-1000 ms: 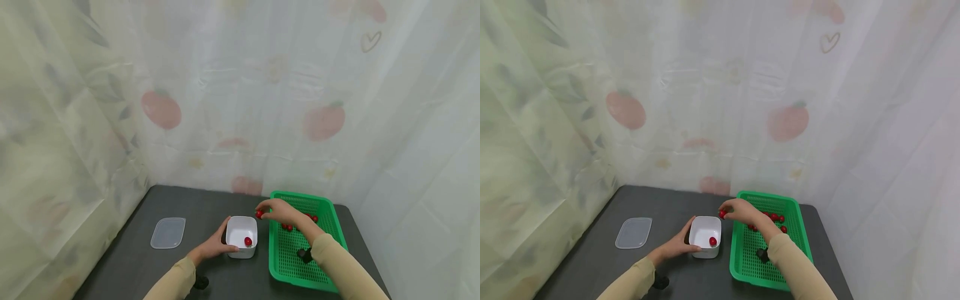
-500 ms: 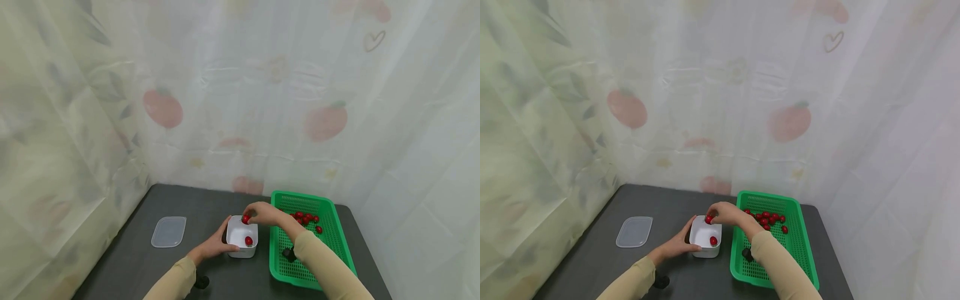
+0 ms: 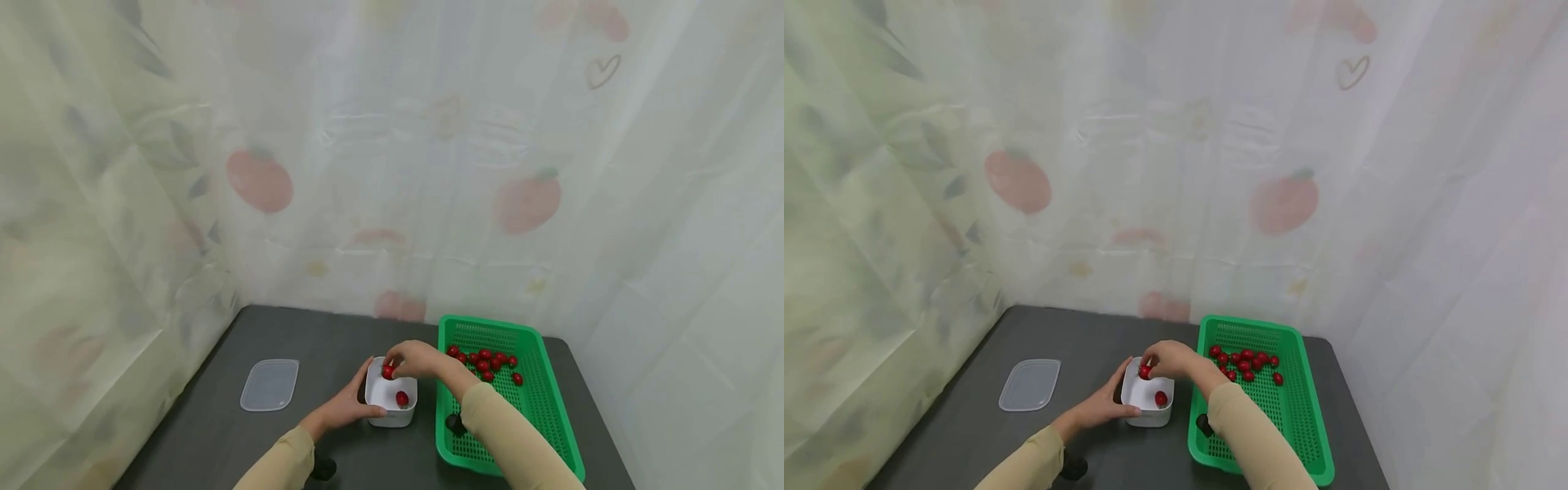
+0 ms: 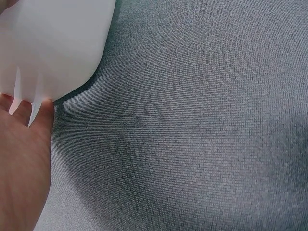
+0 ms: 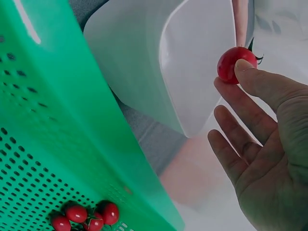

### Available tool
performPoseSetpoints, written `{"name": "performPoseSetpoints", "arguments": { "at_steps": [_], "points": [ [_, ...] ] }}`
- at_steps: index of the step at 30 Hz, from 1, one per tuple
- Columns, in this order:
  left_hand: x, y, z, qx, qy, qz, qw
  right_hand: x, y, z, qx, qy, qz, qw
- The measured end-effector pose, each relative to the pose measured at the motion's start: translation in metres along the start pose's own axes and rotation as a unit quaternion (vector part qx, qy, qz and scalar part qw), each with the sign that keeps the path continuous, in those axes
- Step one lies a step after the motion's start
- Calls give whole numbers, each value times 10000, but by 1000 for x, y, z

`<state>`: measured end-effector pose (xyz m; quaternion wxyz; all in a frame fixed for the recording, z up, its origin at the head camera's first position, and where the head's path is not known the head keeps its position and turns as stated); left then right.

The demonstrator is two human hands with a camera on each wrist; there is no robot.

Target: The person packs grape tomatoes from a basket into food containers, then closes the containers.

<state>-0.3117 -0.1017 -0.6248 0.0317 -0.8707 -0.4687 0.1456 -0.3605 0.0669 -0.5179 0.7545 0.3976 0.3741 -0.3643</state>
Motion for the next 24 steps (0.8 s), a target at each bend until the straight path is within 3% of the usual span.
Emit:
{"name": "performPoseSetpoints", "arguments": {
  "at_steps": [8, 18, 24],
  "points": [
    [-1, -2, 0, 13, 48, 22, 10000, 8, -6, 4, -66, 302, 31, 9995],
    [0, -1, 1, 42, 187, 60, 9998, 20, -9, 16, 46, 1104, -8, 9939],
    [-1, 0, -2, 165, -56, 59, 9998, 28, -9, 20, 84, 1325, 82, 9911]
  ]
}}
Point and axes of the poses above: each hand's wrist, its own y-axis away from the middle knuckle, its own x-axis out of the palm, z = x × y, the point moved 5 cm from there along -y, towards the middle knuckle, and after that the axes turned 15 degrees about x, right-handed, at the moved point
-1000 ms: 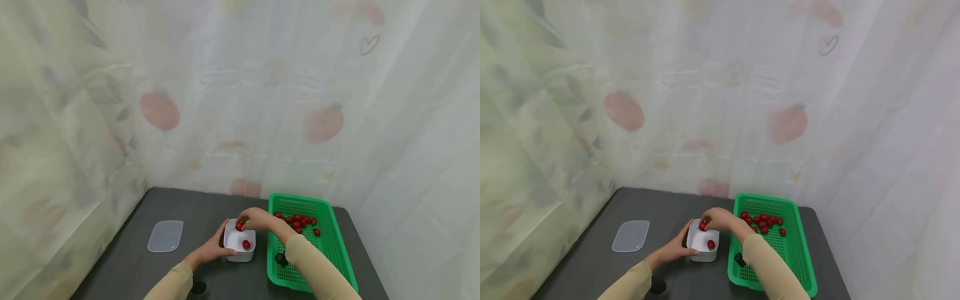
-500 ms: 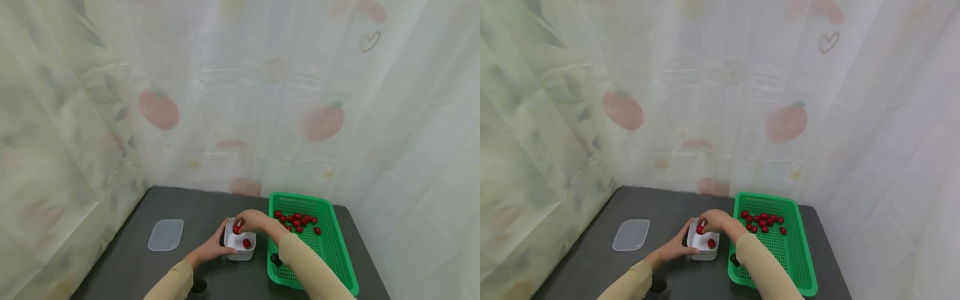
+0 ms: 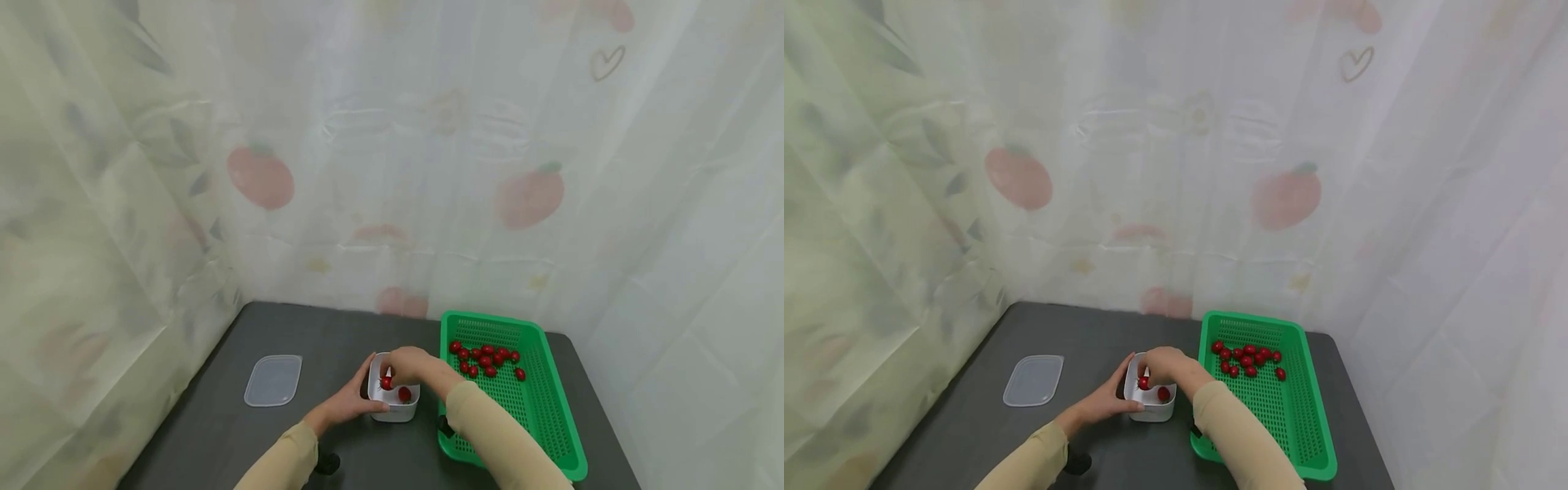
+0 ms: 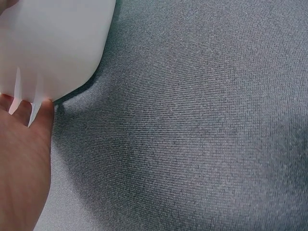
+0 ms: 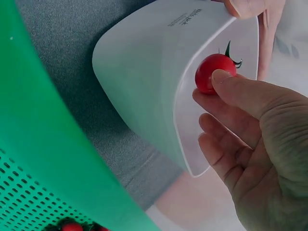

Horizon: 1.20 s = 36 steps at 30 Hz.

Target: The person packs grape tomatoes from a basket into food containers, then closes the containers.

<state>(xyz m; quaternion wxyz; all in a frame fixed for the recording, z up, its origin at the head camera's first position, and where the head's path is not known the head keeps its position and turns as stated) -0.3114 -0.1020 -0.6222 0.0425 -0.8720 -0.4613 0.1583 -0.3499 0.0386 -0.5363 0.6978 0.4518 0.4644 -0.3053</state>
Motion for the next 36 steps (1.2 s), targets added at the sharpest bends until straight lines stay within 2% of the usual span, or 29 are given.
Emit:
{"name": "performPoseSetpoints", "arguments": {
  "at_steps": [9, 15, 23, 26, 30, 36],
  "points": [
    [0, -3, 5, -91, -94, -36, 9999, 5, -2, -3, 148, 104, 91, 9998],
    [0, -2, 4, -158, -315, -71, 9994, 2, 0, -7, 71, 116, 31, 9999],
    [1, -4, 4, -100, -92, -66, 9999, -25, 17, -17, -222, -168, -316, 9991],
    [1, -6, 5, -124, -204, -71, 9997, -35, 25, -25, -346, -263, -449, 9980],
    [2, -8, 6, -174, -257, -103, 9995, -48, 39, -42, -421, -449, -644, 9960],
    [1, -9, 8, -140, -312, -138, 9993, -65, 62, -73, -250, -784, -929, 9923]
  ]
}}
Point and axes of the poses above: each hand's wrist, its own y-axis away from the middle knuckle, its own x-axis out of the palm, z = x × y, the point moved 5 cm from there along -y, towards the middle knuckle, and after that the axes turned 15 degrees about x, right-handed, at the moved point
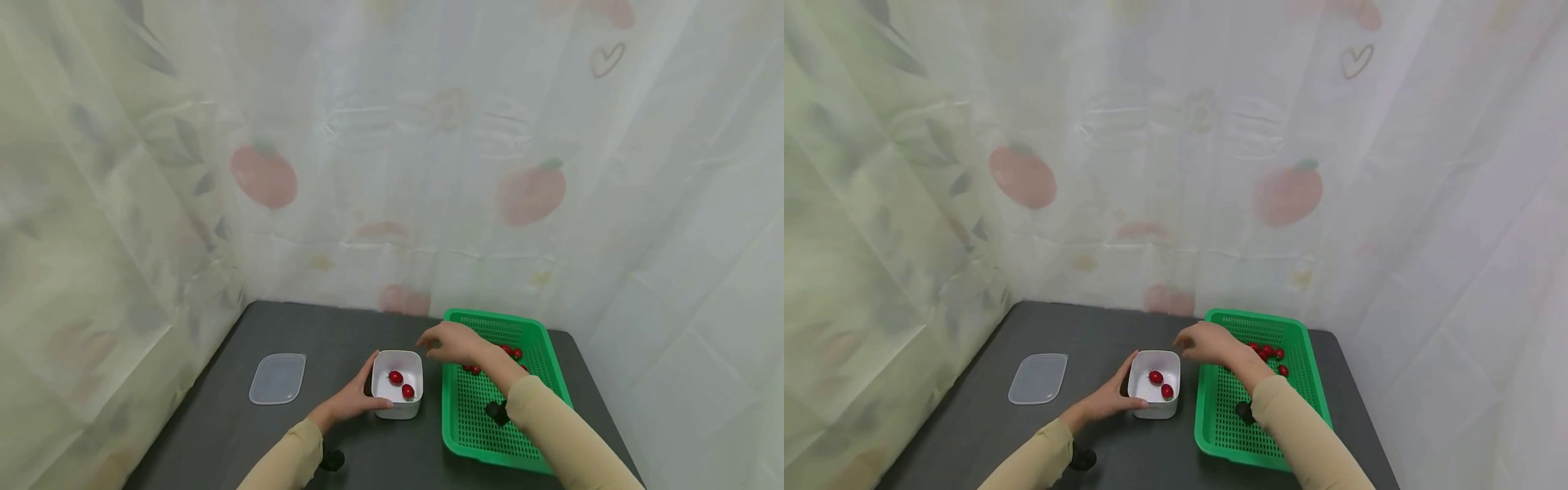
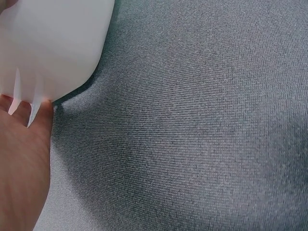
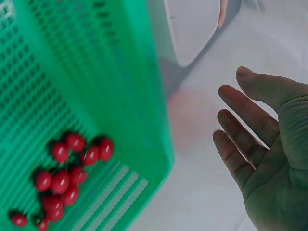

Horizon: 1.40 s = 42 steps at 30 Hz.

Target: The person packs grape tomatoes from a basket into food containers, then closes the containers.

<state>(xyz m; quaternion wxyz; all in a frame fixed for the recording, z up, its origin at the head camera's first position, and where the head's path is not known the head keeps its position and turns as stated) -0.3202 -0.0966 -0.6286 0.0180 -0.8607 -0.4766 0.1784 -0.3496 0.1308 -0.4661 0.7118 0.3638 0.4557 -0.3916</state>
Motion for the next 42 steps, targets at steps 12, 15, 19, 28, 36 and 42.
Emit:
{"name": "performPoseSetpoints", "arguments": {
  "at_steps": [12, 15, 19, 28, 36, 42],
  "points": [
    [-3, 2, 1, 13, -87, -56, 9999, -18, 26, -52, 436, -342, -140, 9984],
    [-3, 1, 1, -1, -70, -38, 10000, -20, 29, -67, 655, -350, -186, 9971],
    [-4, 0, 2, -38, -50, -27, 10000, -21, 33, -87, 930, -317, -241, 9949],
    [-4, -2, 4, 8, -81, -88, 9999, -9, 37, -115, 1229, -276, -272, 9917],
    [-1, 0, -1, 53, 73, -4, 10000, 14, 33, -120, 1298, -257, -247, 9909],
    [1, 1, -4, 104, 296, 72, 9995, 30, 30, -120, 1428, -239, -156, 9893]
  ]
}}
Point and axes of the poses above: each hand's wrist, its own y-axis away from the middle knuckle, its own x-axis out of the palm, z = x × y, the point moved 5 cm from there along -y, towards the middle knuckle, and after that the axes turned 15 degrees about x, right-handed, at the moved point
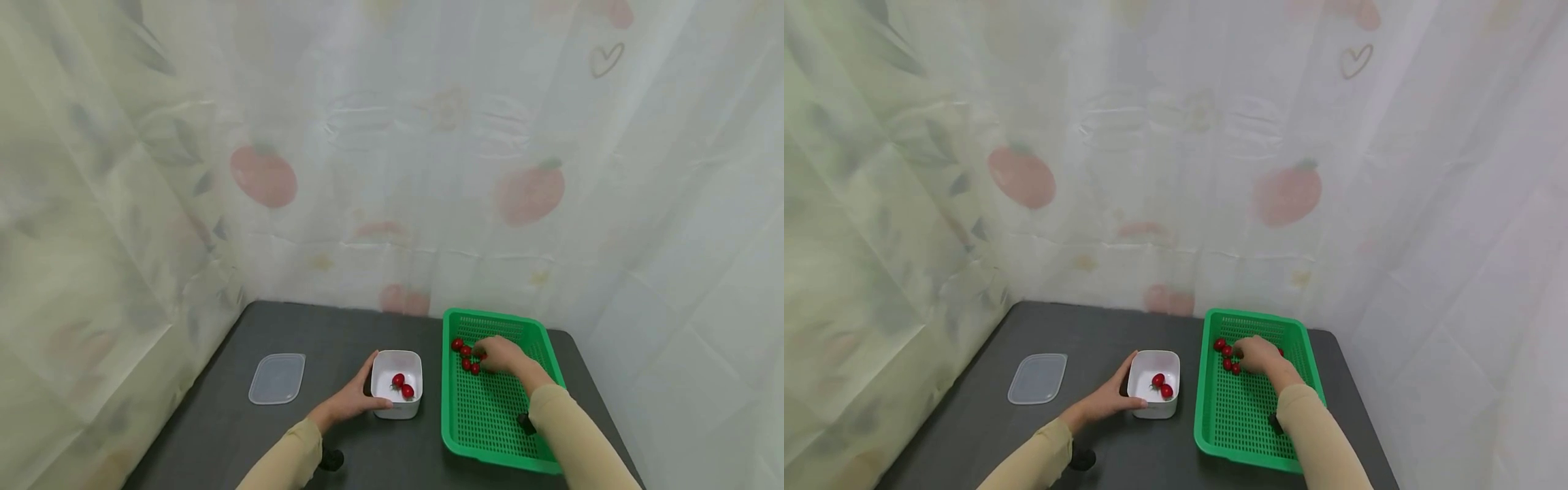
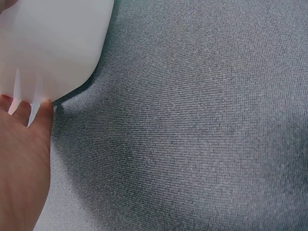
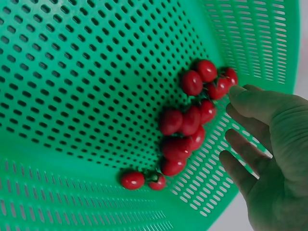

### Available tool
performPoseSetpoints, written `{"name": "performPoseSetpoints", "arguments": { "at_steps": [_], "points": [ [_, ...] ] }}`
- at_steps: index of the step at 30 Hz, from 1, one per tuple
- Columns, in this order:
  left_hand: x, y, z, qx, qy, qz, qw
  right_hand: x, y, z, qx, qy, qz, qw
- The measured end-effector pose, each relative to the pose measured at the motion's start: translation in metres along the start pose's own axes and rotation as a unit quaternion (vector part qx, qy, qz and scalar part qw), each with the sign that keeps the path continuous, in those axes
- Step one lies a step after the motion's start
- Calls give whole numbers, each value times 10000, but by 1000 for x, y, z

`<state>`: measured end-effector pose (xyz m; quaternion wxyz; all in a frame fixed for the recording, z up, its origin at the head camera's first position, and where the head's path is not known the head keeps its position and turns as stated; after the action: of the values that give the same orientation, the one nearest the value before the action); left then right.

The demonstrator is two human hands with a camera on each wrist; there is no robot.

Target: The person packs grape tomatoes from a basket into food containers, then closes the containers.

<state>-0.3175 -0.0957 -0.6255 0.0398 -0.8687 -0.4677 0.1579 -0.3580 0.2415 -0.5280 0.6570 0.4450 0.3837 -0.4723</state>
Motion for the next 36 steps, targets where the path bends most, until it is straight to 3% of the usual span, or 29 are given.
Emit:
{"name": "performPoseSetpoints", "arguments": {
  "at_steps": [13, 36],
  "points": [
    [0, 0, 2, -81, -173, -71, 9998, 25, -8, -5, 3, 363, 191, 9992],
    [0, 1, -3, -96, -179, -64, 9998, 35, -2, -2, -132, 565, 131, 9982]
  ]
}}
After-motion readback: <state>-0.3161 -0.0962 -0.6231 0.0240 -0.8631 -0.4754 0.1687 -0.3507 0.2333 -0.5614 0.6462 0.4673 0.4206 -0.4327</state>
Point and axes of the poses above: each hand's wrist, its own y-axis away from the middle knuckle, its own x-axis out of the palm, z = x × y, the point moved 5 cm from there along -y, towards the middle knuckle, and after that the axes turned 15 degrees about x, right-handed, at the moved point
